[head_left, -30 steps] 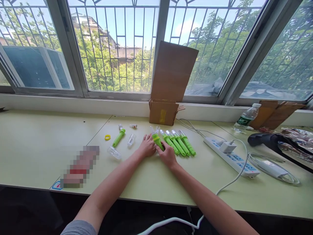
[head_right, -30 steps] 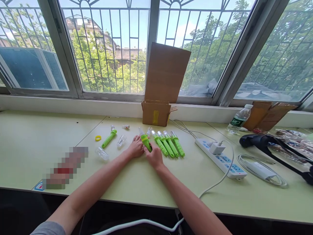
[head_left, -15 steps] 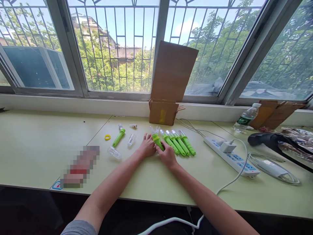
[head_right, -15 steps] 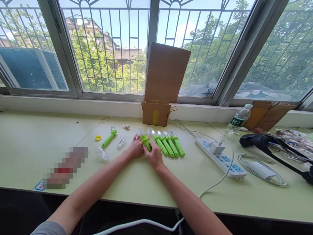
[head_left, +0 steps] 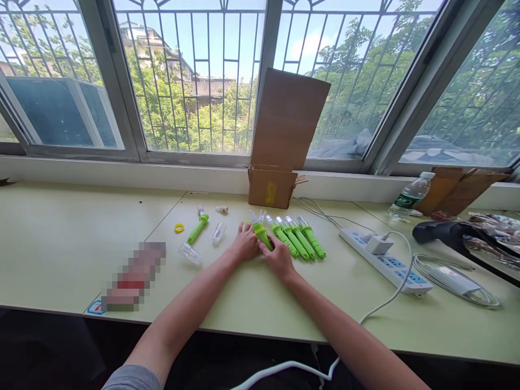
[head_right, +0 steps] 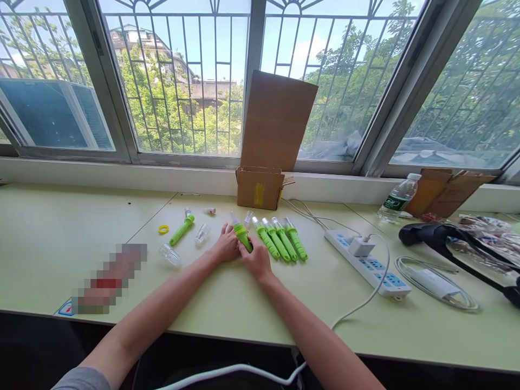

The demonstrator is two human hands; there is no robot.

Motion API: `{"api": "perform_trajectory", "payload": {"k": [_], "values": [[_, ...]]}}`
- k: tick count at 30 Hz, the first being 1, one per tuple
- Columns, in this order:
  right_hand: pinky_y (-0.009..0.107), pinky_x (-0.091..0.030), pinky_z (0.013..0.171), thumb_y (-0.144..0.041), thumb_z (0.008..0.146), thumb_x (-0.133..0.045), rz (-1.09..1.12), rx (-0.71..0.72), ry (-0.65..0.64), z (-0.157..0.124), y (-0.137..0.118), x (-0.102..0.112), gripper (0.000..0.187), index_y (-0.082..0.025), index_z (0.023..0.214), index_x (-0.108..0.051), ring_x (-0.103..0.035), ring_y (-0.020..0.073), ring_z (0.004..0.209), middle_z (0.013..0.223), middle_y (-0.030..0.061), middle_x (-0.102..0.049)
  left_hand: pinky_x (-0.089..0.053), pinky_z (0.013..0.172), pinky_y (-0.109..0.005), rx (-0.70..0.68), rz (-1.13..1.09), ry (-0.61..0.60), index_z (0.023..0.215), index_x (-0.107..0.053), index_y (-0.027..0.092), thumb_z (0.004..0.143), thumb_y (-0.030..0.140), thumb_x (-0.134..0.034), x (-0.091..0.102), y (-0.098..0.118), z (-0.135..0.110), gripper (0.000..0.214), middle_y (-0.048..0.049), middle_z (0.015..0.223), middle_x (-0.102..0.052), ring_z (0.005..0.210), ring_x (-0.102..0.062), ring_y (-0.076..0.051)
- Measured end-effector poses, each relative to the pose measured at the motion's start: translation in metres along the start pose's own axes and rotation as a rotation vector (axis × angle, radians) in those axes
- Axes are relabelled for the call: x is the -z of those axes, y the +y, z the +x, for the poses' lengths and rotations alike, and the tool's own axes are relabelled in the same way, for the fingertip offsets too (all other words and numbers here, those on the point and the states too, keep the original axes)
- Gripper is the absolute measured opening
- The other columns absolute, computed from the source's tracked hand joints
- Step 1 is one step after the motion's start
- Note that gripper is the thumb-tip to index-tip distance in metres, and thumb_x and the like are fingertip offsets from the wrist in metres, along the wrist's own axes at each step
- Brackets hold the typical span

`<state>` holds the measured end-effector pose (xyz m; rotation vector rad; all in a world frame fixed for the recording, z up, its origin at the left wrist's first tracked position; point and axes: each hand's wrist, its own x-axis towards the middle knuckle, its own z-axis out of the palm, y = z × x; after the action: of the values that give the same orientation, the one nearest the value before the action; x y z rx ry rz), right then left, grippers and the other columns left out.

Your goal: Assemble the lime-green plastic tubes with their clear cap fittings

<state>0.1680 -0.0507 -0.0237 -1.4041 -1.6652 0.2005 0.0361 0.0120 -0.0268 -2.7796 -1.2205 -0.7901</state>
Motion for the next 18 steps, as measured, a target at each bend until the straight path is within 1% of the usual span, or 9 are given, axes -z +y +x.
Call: {"api": "perform_trajectory", "payload": {"k": [5,11,18], "values": [[0.029,-0.043,0.065,-0.040,0.084,-0.051,0.002,0.000,-0.002,-0.0001,0.0007,-0.0002,0.028,-0.017,0.090,-0.066,-0.061,0.0213,0.070,0.083,0.0075,-0.071,-0.023,0.110,-0.054,-0.001,0.021,0.004,0.116,-0.060,0.022,0.082,0.027,-0.051,0.0002,0.0008,-0.0002,0.036,-0.0126,0.117,-0.058,0.120,-0.042,-0.031],[0.029,-0.043,0.064,-0.041,0.084,-0.052,0.018,0.004,-0.003,0.0002,0.0008,-0.0004,0.028,-0.017,0.090,-0.065,-0.061,0.0211,0.070,0.082,0.0070,-0.071,-0.025,0.111,-0.051,0.021,0.088,-0.001,0.113,-0.060,0.023,0.084,0.028,-0.049,-0.0001,0.0006,-0.0006,0.031,-0.0107,0.121,-0.056,0.123,-0.041,-0.028],[0.030,-0.043,0.063,-0.044,0.086,-0.048,0.050,-0.021,0.029,0.0016,0.0029,-0.0017,0.030,-0.018,0.089,-0.063,-0.061,0.0209,0.066,0.076,0.0059,-0.069,-0.024,0.112,-0.050,0.030,0.109,0.032,0.120,-0.056,0.022,0.087,0.038,-0.048,-0.0050,-0.0034,0.0008,0.037,-0.0112,0.132,-0.049,0.128,-0.037,-0.027]]}}
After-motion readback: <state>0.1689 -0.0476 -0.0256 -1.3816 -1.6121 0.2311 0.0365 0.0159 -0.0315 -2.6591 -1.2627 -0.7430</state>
